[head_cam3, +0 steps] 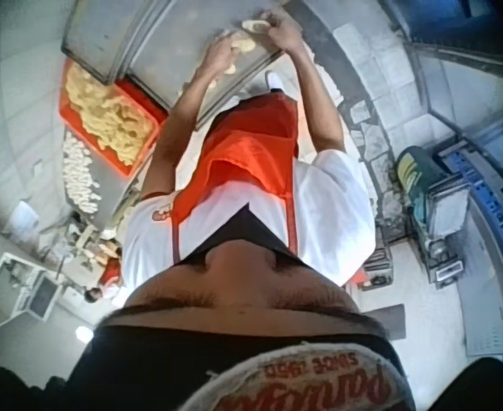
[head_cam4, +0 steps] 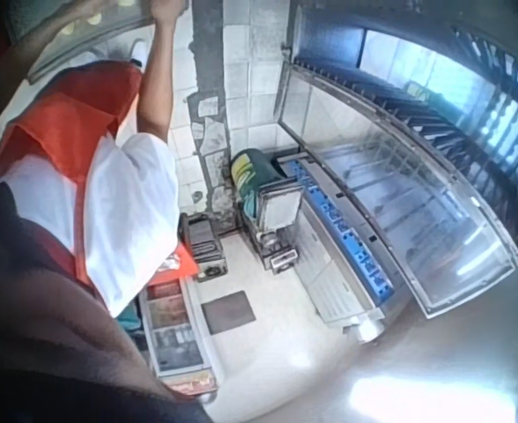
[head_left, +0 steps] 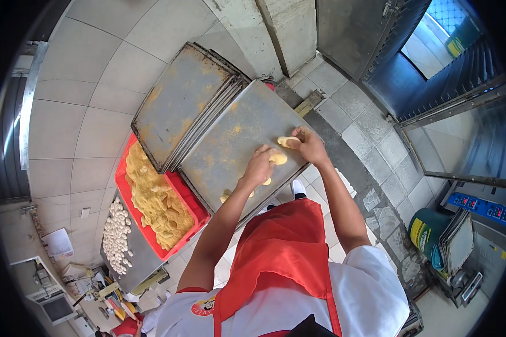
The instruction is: The person places pieces of dough into a tray of yellow cornmeal, coats them by hand, arranges them onto a metal baking tray, and slides the filled tray into a rack inside a commercial oven.
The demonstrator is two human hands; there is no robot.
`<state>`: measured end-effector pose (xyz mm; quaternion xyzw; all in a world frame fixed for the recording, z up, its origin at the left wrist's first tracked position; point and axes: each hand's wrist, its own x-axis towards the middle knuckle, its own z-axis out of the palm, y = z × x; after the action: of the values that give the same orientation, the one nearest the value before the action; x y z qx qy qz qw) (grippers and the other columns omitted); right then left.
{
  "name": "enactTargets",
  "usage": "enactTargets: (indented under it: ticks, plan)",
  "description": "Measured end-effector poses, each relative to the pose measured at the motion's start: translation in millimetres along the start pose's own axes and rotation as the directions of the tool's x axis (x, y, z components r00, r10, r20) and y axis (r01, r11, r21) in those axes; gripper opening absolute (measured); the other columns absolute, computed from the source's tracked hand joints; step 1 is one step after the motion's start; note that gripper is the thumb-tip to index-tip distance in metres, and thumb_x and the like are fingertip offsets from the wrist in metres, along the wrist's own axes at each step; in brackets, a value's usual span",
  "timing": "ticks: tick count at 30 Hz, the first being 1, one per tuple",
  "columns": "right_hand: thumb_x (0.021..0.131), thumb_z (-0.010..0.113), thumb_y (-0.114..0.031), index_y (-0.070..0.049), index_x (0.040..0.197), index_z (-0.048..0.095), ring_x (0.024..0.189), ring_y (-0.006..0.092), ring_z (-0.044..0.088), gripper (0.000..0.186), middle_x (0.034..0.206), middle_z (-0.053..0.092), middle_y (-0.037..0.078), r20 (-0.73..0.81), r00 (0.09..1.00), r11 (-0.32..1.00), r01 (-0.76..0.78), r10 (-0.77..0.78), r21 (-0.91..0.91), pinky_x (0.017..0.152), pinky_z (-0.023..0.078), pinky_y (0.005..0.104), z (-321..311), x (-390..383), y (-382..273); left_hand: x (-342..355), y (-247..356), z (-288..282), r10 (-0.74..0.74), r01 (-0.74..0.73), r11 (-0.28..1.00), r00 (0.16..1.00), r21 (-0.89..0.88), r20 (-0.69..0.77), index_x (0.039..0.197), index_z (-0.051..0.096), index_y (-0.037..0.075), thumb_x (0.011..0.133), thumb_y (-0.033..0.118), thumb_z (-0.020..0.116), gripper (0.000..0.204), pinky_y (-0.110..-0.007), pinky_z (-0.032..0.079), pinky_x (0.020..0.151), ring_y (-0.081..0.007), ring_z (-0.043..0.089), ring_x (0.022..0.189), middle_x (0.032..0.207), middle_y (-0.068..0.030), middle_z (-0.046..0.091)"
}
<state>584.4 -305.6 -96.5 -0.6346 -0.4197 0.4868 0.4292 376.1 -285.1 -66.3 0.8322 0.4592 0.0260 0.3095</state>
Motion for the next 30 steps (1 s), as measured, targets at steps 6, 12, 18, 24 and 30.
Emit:
enactTargets:
  ticks: [6, 12, 18, 24, 30]
  plan:
    - [0.079, 0.073, -0.018, -0.003, 0.093, 0.066, 0.083, 0.0337, 0.066, 0.022, 0.09, 0.068, 0.019, -0.099, 0.963, 0.856, 0.174, -0.252, -0.487, 0.074, 0.049, 0.0442, 7.8, -3.7, 5.5, 4.6, -9.0, 8.7, 0.089, -0.089, 0.996, 0.996, 0.004, 0.019, 0.121, 0.064, 0.01, 0.081, 0.0, 0.062, 0.041, -0.042, 0.043, 0.101, -0.0351, 0.053, 0.116, 0.125, -0.0118, 0.058]
    - [0.081, 0.071, -0.018, -0.004, 0.093, 0.064, 0.088, 0.038, 0.063, 0.02, 0.094, 0.066, 0.017, -0.046, 0.978, 0.855, 0.153, -0.202, -0.495, 0.076, 0.049, 0.046, 9.1, -4.4, -9.8, -37.1, -2.1, -5.6, 0.054, -0.057, 0.998, 0.976, -0.004, -0.21, 0.127, 0.062, 0.01, 0.083, 0.008, 0.066, 0.045, -0.043, 0.041, 0.104, -0.0343, 0.05, 0.121, 0.132, -0.0126, 0.054]
    - [0.073, 0.078, -0.029, -0.016, 0.11, 0.07, 0.107, 0.0346, 0.061, 0.039, 0.116, 0.064, 0.013, 0.167, 0.981, 0.506, 0.094, 0.102, -0.858, 0.088, 0.051, 0.0474, 18.1, -22.5, -36.9, -147.5, -80.1, -75.4, -0.121, 0.119, 0.992, 0.843, -0.037, -0.523, 0.123, 0.062, 0.009, 0.08, 0.013, 0.073, 0.045, -0.044, 0.041, 0.104, -0.0361, 0.051, 0.12, 0.127, -0.0154, 0.057]
    - [0.083, 0.073, -0.021, -0.005, 0.107, 0.068, 0.099, 0.0363, 0.063, 0.03, 0.106, 0.065, 0.02, 0.198, 0.923, 0.679, 0.377, -0.329, -0.63, 0.085, 0.051, 0.0448, 167.7, -48.6, -85.1, -340.9, -253.0, -93.1, -0.45, 0.682, 0.731, 0.456, -0.023, -0.768, 0.119, 0.064, 0.011, 0.08, 0.021, 0.074, 0.041, -0.046, 0.041, 0.102, -0.0358, 0.051, 0.119, 0.122, -0.0173, 0.06]
    - [0.087, 0.062, -0.019, -0.005, 0.094, 0.07, 0.088, 0.0383, 0.067, 0.017, 0.089, 0.068, 0.022, 0.643, 0.715, 0.806, 0.536, -0.275, -0.251, 0.08, 0.051, 0.0478, 480.3, -112.9, -82.7, -439.5, -353.7, -100.6, -0.473, 0.623, 0.782, 0.605, 0.01, -0.64, 0.112, 0.065, 0.01, 0.086, 0.028, 0.069, 0.032, -0.045, 0.045, 0.092, -0.0322, 0.055, 0.109, 0.112, -0.0121, 0.061]
